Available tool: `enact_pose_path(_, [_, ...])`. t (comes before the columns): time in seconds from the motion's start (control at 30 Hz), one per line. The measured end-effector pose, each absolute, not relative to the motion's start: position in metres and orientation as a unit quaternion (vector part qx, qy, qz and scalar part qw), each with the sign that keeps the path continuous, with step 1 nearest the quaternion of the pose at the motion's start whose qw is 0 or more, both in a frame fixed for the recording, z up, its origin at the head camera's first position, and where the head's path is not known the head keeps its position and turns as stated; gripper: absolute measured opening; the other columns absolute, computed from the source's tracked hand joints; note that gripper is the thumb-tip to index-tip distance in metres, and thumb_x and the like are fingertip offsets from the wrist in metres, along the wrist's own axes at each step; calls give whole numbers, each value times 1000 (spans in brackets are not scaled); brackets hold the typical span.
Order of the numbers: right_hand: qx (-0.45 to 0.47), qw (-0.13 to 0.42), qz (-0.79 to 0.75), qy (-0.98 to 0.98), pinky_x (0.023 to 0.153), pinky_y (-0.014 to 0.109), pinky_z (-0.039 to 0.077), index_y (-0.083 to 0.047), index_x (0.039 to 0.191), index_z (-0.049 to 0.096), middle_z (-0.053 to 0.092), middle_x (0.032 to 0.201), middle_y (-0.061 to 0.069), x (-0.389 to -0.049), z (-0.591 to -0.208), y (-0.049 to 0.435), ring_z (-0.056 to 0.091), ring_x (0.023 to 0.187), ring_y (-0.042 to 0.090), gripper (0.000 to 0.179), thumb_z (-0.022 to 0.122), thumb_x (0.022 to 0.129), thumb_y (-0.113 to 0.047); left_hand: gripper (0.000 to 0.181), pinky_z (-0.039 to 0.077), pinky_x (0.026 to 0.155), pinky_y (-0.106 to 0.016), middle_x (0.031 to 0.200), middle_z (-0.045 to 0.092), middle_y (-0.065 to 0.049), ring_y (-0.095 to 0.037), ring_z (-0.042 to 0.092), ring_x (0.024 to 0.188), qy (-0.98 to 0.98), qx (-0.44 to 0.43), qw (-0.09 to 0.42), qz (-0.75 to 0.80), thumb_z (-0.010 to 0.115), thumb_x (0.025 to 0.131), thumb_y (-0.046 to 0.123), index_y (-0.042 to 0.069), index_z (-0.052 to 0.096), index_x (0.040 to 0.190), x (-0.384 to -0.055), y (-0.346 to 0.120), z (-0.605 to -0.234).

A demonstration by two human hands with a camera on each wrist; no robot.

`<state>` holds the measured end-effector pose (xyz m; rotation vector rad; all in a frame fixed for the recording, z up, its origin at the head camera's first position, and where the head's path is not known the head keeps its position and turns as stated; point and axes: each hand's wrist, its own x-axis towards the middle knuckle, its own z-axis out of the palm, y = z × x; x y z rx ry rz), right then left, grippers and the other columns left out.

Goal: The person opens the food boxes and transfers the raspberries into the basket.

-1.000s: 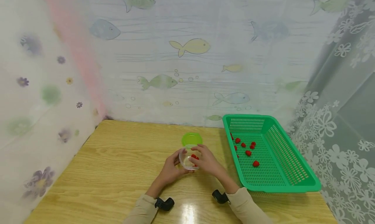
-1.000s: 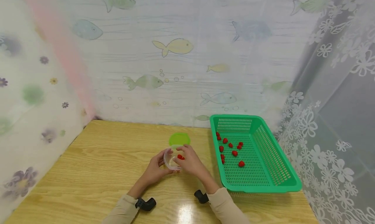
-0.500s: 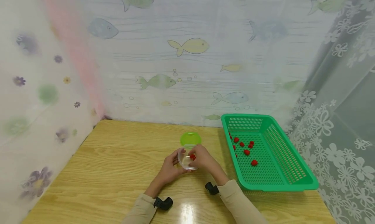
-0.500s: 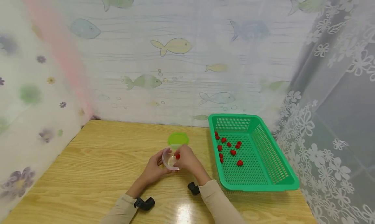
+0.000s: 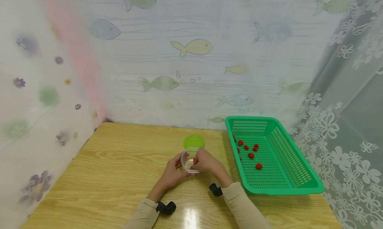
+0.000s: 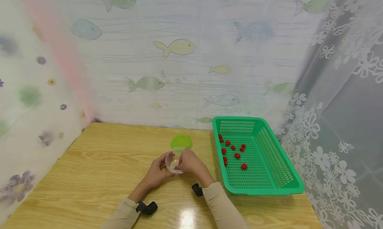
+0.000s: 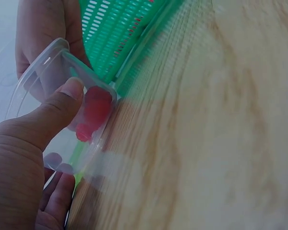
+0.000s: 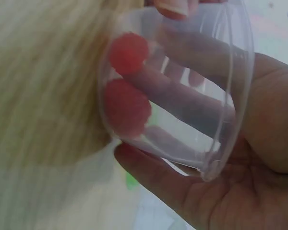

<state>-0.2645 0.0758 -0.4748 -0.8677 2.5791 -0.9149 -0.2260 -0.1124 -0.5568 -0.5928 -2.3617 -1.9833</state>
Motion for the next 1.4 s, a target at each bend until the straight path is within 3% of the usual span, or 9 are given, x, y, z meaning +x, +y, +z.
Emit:
enact_pose_path(0.23, [-321, 139, -248, 903, 45, 17, 23, 2, 53, 66, 37, 47, -10, -267, -468, 75, 29, 45, 5, 29, 79, 78, 6, 89, 48, 110, -40, 149, 50, -24, -37, 49, 139, -753, -195, -1, -629, 86, 80, 4, -2, 38, 155, -226, -112, -558])
enact_pose_path(0.4, [-296, 144, -212, 920, 53, 21, 32, -4, 54, 66, 48, 63, -2, -266, -466, 72, 41, 68, 13, 30, 80, 81, -4, 89, 47, 110, -40, 150, 50, -23, -37, 48, 140, -751, -193, -4, -631, 86, 80, 3, -1, 38, 155, -227, -112, -558])
enact_pose_path(0.53, [-269, 141, -213, 929, 57, 25, 33, -9, 53, 59, 44, 73, 3, -263, -470, 72, 41, 75, 16, 37, 75, 86, -8, 89, 48, 109, -38, 150, 49, -24, -38, 48, 139, -749, -194, -7, -633, 85, 81, 2, -1, 37, 155, -226, -112, -558])
enact_pose_path(0.63, [-267, 116, -222, 931, 56, 25, 32, -10, 52, 60, 46, 63, 3, -261, -475, 72, 40, 73, 16, 38, 70, 89, -9, 89, 48, 109, -38, 150, 49, -25, -39, 49, 139, -751, -194, -6, -631, 85, 81, 4, -2, 36, 155, -226, -112, -557])
enact_pose_path(0.8, [-253, 86, -243, 933, 59, 26, 38, -9, 62, 73, 54, 61, -3, -258, -481, 68, 42, 77, 15, 31, 70, 92, -12, 89, 47, 110, -40, 151, 48, -25, -38, 47, 140, -750, -190, -3, -634, 86, 81, 4, 0, 37, 155, -226, -114, -556])
enact_pose_path(0.97, [-258, 95, -272, 922, 60, 26, 45, -6, 67, 76, 58, 70, 1, -258, -481, 69, 48, 83, 16, 22, 80, 87, -13, 90, 46, 110, -38, 152, 48, -23, -36, 47, 141, -748, -180, -12, -639, 86, 80, 3, 2, 37, 156, -225, -114, -557])
enact_pose_path(1.2, [-260, 80, -262, 926, 60, 25, 46, -9, 57, 71, 60, 62, 2, -258, -478, 69, 49, 79, 15, 27, 88, 78, -12, 90, 46, 111, -40, 150, 49, -23, -36, 47, 141, -751, -183, -6, -635, 87, 79, 4, 1, 38, 155, -226, -113, -559])
enact_pose_path(1.4, [-211, 82, -260, 939, 62, 27, 48, -8, 60, 71, 57, 79, 5, -258, -481, 65, 48, 80, 16, 25, 91, 74, -12, 90, 46, 111, -40, 150, 50, -21, -35, 48, 141, -755, -179, -4, -631, 88, 79, 6, 4, 40, 155, -227, -113, -558])
